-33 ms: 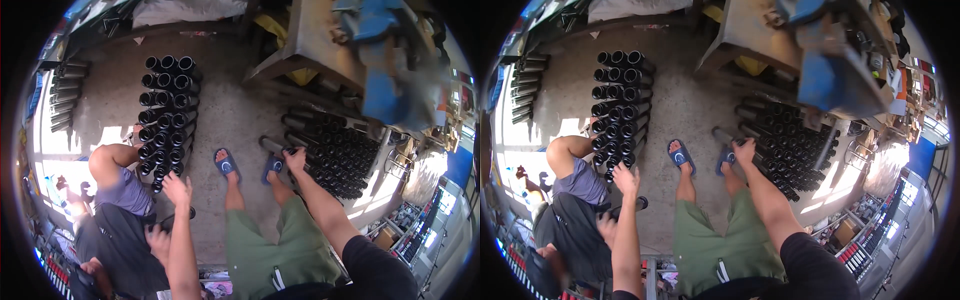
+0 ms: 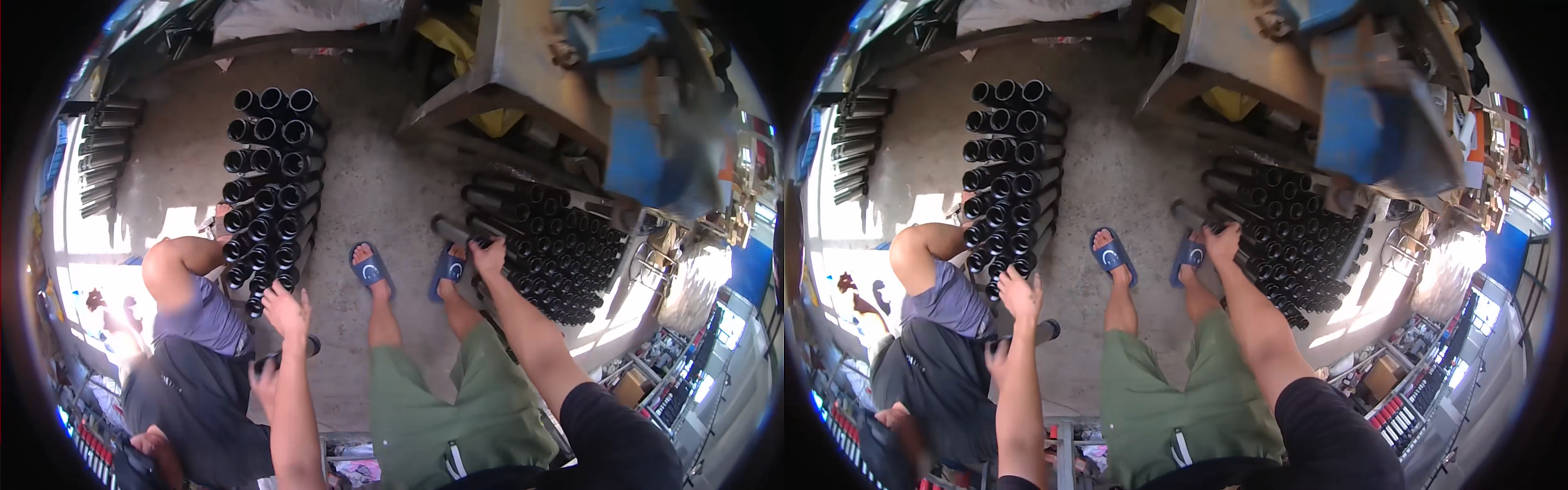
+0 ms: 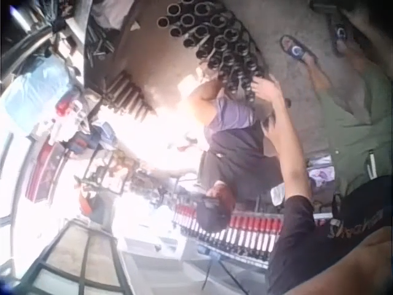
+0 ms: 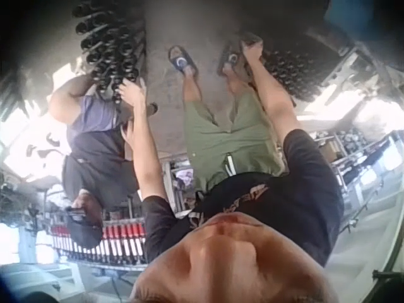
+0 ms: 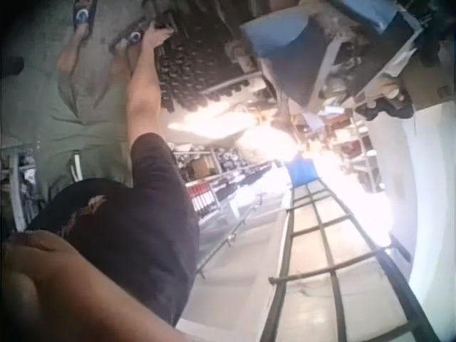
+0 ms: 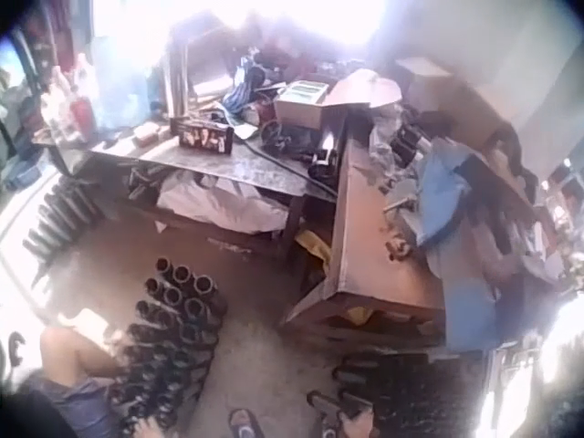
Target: The person assembles metal cylinders by inserting a long metal rod through the center of each cylinder and then using a T-shaped handle to screw components together at the top of the cylinder on a workbench.
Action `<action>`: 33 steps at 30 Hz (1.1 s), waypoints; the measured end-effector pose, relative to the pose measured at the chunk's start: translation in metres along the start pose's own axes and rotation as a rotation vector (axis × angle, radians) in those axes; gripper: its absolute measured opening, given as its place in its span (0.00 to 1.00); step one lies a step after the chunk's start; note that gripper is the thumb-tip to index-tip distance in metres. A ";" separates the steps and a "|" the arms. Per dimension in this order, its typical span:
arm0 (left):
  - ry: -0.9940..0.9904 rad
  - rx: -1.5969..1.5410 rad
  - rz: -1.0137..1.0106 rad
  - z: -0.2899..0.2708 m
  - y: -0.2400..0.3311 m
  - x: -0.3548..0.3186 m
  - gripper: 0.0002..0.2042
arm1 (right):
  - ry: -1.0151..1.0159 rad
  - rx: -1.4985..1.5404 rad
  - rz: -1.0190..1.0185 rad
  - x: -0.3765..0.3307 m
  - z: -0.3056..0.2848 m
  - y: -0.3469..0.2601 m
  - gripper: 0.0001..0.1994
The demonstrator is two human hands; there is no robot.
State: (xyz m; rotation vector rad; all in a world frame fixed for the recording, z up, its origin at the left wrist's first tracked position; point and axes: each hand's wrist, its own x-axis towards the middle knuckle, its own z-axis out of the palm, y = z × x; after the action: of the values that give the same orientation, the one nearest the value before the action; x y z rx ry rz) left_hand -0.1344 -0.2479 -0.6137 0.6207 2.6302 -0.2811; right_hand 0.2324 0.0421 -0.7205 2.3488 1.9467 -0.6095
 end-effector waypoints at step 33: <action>-0.104 -1.695 0.838 -0.551 0.224 -0.315 0.25 | -0.650 1.189 0.508 0.034 -0.382 -0.048 0.23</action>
State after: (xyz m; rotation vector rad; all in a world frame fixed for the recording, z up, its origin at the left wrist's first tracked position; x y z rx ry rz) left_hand 0.0301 -0.0130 -0.0046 0.8048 1.3803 1.7861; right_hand 0.2975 0.1872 -0.3679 2.3330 0.6441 -2.4982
